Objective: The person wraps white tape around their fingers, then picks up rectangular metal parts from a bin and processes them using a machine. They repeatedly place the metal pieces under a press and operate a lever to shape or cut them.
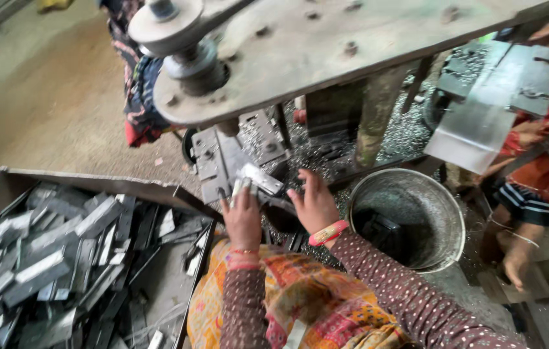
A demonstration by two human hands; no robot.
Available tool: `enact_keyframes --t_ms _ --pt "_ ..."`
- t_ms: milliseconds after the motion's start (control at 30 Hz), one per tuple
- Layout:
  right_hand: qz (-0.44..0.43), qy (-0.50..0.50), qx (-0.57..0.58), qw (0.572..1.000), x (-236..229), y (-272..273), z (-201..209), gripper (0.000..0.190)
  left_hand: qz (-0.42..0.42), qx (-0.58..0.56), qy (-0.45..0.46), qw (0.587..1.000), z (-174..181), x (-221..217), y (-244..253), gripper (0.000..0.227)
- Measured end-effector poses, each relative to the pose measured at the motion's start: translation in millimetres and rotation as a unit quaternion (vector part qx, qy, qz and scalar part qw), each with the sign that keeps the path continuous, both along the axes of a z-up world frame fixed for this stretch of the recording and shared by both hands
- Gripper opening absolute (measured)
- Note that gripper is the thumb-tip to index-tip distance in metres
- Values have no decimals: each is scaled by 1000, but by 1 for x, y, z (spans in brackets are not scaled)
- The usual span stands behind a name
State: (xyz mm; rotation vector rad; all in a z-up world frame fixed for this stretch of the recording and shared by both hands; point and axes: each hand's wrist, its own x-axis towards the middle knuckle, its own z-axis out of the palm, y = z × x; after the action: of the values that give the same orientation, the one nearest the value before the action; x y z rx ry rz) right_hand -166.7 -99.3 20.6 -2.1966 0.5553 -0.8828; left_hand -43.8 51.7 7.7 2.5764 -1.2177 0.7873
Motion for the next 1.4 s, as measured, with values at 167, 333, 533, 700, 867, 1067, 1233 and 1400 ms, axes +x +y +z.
enact_keyframes --t_ms 167,333,533,700,867,1067,1233,1400 --pt "1 22 74 997 0 6 -1 63 86 -186 15 979 25 -2 1 21" --pt "-35 -4 -7 999 0 11 0 59 95 35 -27 995 16 29 -24 9" --pt "-24 22 74 997 -3 11 0 58 148 29 -41 988 -5 54 -2 35" --pt "-19 46 80 996 -1 -2 1 56 222 179 188 940 -17 39 3 35" --pt "32 60 23 997 -7 -6 1 47 146 17 109 983 -24 2 -26 26" --pt "52 142 -39 988 -7 -12 -10 43 183 0 118 976 -4 21 -45 26" --pt "117 306 -101 939 -26 -16 -66 59 167 -31 140 975 -10 35 -46 27" --pt "152 413 -102 892 -57 -4 -132 47 173 -8 167 971 -8 30 -39 23"
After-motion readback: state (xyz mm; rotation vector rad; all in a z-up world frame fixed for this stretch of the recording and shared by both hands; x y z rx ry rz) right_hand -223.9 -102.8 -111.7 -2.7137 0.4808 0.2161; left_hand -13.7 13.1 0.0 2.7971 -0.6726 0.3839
